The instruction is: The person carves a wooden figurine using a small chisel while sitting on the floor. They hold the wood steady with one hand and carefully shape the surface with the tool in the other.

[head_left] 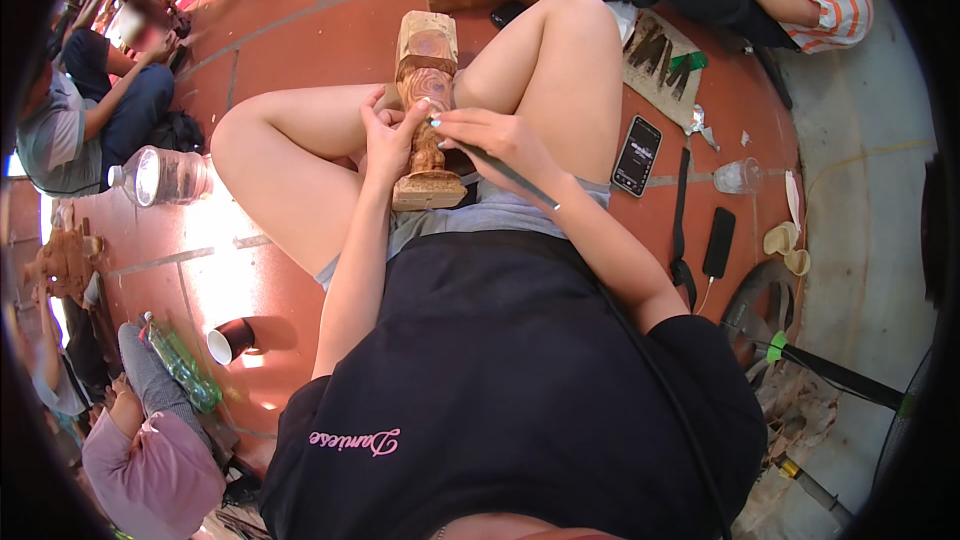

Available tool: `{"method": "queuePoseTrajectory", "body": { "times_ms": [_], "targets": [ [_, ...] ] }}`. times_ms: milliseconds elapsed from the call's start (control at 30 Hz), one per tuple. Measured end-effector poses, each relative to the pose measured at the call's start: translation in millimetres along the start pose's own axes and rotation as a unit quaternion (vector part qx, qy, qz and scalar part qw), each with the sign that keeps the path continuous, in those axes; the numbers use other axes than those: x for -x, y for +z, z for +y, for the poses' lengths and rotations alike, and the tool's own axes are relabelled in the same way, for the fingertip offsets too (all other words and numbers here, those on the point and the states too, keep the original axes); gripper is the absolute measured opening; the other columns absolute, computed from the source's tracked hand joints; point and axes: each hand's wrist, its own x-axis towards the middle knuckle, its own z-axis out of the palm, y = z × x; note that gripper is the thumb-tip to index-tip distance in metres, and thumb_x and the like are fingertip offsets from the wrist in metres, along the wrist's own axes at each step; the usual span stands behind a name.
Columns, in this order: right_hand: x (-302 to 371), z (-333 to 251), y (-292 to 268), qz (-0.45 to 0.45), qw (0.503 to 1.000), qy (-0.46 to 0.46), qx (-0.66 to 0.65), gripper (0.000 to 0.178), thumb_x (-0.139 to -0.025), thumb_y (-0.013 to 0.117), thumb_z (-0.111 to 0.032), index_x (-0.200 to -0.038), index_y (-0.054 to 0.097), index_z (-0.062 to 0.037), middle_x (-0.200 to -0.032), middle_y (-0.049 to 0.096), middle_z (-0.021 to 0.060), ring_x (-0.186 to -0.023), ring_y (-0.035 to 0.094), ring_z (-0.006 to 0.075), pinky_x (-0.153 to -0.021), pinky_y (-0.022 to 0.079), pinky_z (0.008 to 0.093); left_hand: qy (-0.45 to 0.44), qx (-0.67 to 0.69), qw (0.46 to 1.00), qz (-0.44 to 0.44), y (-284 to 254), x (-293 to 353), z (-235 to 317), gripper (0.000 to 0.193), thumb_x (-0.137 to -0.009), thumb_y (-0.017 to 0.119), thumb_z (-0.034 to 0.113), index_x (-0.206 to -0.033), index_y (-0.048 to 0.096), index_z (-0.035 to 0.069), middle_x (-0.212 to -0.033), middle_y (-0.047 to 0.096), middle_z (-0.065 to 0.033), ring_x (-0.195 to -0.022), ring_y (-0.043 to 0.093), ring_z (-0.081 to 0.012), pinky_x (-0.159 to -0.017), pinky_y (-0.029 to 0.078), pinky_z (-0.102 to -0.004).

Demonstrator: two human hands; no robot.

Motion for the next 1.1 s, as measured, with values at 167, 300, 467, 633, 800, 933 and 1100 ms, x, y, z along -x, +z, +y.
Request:
{"method": "queuePoseTrajectory", "body": {
  "times_ms": [167,300,467,633,800,933,1100],
  "targets": [
    [-3.4,7.7,4.1,0.054,0.998,0.021,-0.039,0.021,-0.085,0.07,-0.005,-0.106,0.071,-0.002,-0.105,0.071,0.0137,-0.09,0.07,0.0278,-0.079,0.057,0.0332,0.025,0.03,0.999,-0.002,8.7,11.4,11.2,0.081,-0.086,0.077,0.015,-0.142,0.02,0.001,-0.089,0.056,-0.0089,-0.074,0.061,-0.0138,-0.063,0.052,-0.0251],
    [2.5,9.7,-0.6,0.071,0.987,0.091,-0.111,0.02,-0.084,0.071,-0.002,-0.104,0.071,0.0001,-0.105,0.072,0.0133,-0.092,0.071,0.0244,-0.08,0.056,0.0325,0.026,0.087,0.995,-0.03,9.1,11.2,2.9,0.08,-0.087,0.076,0.015,-0.143,0.019,0.001,-0.102,0.054,-0.0149,-0.086,0.063,-0.0169,-0.069,0.054,-0.0262],
    [3.4,14.6,0.9,0.063,0.992,0.065,-0.086,0.019,-0.083,0.072,-0.004,-0.102,0.071,-0.0001,-0.105,0.072,0.0135,-0.093,0.071,0.0261,-0.081,0.056,0.0326,0.013,0.09,0.993,-0.073,7.4,25.0,20.5,0.096,-0.078,0.083,0.01,-0.146,0.016,0.001,-0.119,0.047,-0.021,-0.108,0.059,-0.0238,-0.088,0.054,-0.033],
    [2.6,14.7,1.2,0.043,0.998,0.03,-0.042,0.022,-0.082,0.072,-0.002,-0.104,0.07,-0.0002,-0.106,0.071,0.0133,-0.094,0.07,0.0277,-0.08,0.057,0.0329,-0.004,0.144,0.983,-0.113,0.8,29.7,26.6,0.109,-0.07,0.088,0.008,-0.149,0.012,0.003,-0.125,0.043,-0.0225,-0.117,0.055,-0.028,-0.095,0.052,-0.0363],
    [16.1,7.3,-2.5,0.026,0.999,0.014,-0.016,0.022,-0.081,0.071,-0.001,-0.104,0.07,-0.0012,-0.108,0.071,0.0124,-0.094,0.07,0.0275,-0.079,0.057,0.0329,0.005,0.076,0.987,-0.144,-3.4,31.0,23.3,0.122,-0.061,0.093,0.009,-0.151,0.011,0.009,-0.133,0.038,-0.0238,-0.126,0.048,-0.0301,-0.102,0.047,-0.0401],
    [7.9,2.9,-2.2,0.057,0.998,0.018,0.005,0.023,-0.081,0.071,-0.001,-0.104,0.07,-0.0018,-0.107,0.071,0.0111,-0.093,0.07,0.027,-0.077,0.057,0.0324,-0.008,0.064,0.988,-0.143,0.4,34.3,20.7,0.122,-0.06,0.094,0.009,-0.151,0.012,0.011,-0.135,0.037,-0.0237,-0.127,0.046,-0.0303,-0.101,0.047,-0.0403],
    [23.0,7.9,2.2,0.024,0.999,0.016,0.016,0.027,-0.08,0.071,0.004,-0.107,0.07,-0.0003,-0.112,0.07,0.013,-0.095,0.07,0.0269,-0.08,0.057,0.0326,-0.013,0.077,0.989,-0.128,1.6,38.9,25.9,0.118,-0.061,0.091,0.006,-0.151,0.015,0.01,-0.135,0.037,-0.0244,-0.127,0.046,-0.0314,-0.102,0.046,-0.0412]
  ]
}}
